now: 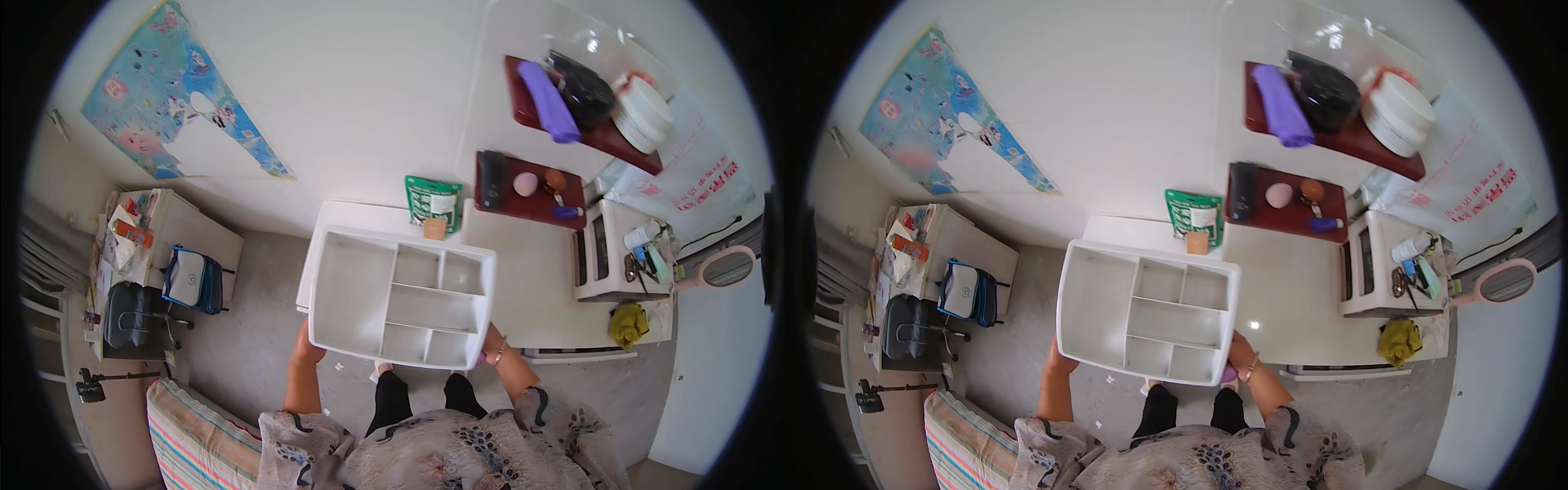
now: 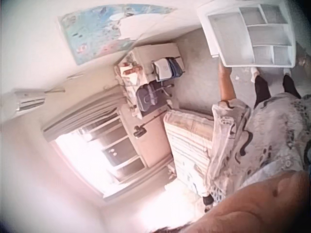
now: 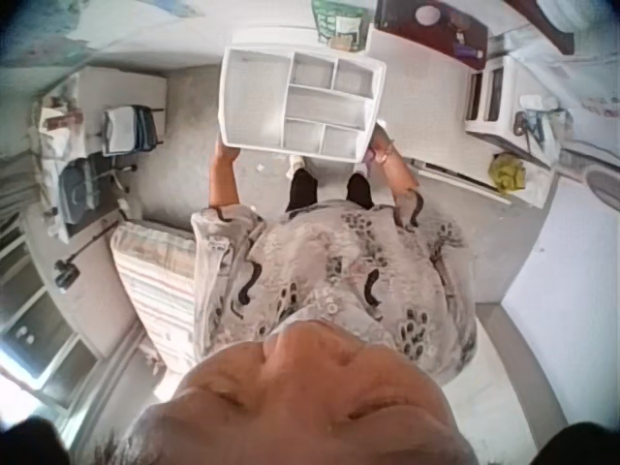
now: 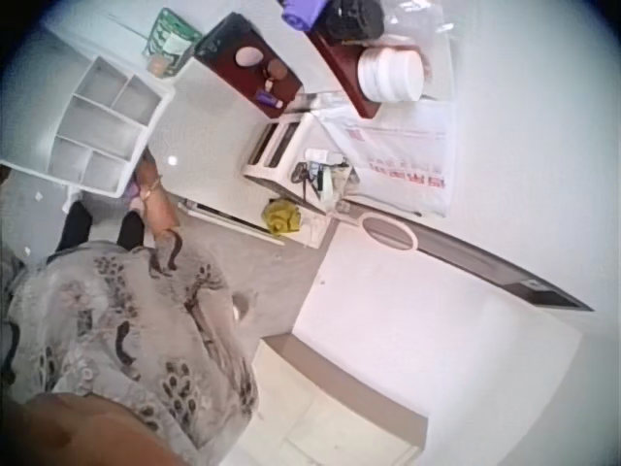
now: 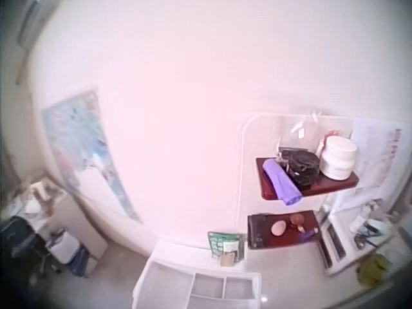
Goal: The person cleans a white plastic compartmentalized organizer with a purple cloth. They then pick up various cosmetic items, including bottles, tubes, and a compact, from a nearby surface and place them into the organizer's compartments. The person handles each item individually, wiping some with the cloth before arranging them.
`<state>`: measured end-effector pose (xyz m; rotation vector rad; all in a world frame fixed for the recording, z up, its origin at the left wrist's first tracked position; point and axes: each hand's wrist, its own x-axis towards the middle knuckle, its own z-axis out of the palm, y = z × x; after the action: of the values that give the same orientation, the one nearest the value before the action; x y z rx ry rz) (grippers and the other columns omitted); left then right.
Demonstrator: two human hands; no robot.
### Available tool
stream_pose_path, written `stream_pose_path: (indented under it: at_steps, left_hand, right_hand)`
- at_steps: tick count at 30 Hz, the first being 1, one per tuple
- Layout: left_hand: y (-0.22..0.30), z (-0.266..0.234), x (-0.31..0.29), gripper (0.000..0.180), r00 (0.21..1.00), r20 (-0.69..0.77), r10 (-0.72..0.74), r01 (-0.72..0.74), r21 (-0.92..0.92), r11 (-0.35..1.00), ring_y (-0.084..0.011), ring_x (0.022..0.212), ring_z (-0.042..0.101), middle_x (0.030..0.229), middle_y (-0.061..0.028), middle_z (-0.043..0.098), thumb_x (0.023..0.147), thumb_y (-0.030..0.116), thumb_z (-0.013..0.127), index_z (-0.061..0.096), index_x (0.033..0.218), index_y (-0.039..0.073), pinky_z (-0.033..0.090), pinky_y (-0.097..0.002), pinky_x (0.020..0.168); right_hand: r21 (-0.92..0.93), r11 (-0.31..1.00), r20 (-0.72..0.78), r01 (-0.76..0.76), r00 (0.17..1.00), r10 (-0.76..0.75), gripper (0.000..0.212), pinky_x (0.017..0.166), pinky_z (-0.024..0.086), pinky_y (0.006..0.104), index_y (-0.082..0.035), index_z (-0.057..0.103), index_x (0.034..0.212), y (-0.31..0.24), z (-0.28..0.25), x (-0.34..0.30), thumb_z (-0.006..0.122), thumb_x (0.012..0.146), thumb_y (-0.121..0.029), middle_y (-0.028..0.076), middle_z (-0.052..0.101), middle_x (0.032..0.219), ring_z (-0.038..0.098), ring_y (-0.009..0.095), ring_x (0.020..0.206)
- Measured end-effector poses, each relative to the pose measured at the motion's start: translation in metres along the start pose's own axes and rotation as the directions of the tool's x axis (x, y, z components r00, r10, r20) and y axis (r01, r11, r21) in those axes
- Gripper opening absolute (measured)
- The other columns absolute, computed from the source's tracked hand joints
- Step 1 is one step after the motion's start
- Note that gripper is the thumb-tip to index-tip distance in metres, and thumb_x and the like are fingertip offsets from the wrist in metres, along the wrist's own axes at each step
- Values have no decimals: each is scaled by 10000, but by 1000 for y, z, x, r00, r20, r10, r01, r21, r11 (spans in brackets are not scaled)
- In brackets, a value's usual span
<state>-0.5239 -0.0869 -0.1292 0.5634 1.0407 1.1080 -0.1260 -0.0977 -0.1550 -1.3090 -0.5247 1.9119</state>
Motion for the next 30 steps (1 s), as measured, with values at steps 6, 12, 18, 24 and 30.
stream_pose_path:
  at_steps: [6,12,18,24,30]
  left_hand:
    - [23,-156,101,392,988,-143,-56,25,-208,978,-206,1051,568,1149,-81,598,916,271,494,538,1209,16,456,-335,906]
    - [-42,-247,210,407,976,-189,-111,58,-265,963,-214,1090,549,1176,-68,585,925,287,466,512,1245,40,444,-348,933]
    - [-84,-324,275,456,989,-84,-122,96,-264,960,-238,1108,542,1206,-76,574,929,347,446,499,1261,38,430,-375,962]
    - [-101,-287,249,496,957,-288,35,-37,0,999,-230,1159,506,1256,-60,545,915,415,467,497,1266,66,398,-394,969]
    - [-137,-226,149,406,793,-545,-271,316,-12,949,-195,1003,533,1064,-20,603,873,434,528,558,1179,169,377,-382,869]
  right_hand:
    - [-74,992,27,-106,994,108,548,848,495,302,19,457,1299,38,115,180,585,889,-323,127,602,1153,605,183,978]
    - [-301,945,-106,-129,989,101,666,832,491,292,47,459,1290,92,117,326,618,845,-422,139,604,1147,599,185,982]
    - [-209,977,-266,-38,964,-20,609,823,492,316,56,506,1215,109,138,360,620,836,-407,177,614,1108,608,251,946]
    - [-494,850,-691,-182,676,-257,633,895,453,364,36,432,1174,132,110,305,679,775,-389,217,578,1106,583,317,954]
    - [-303,872,-512,384,706,-489,435,608,515,251,-58,462,1139,-2,42,105,706,800,-180,63,563,1004,571,110,811]
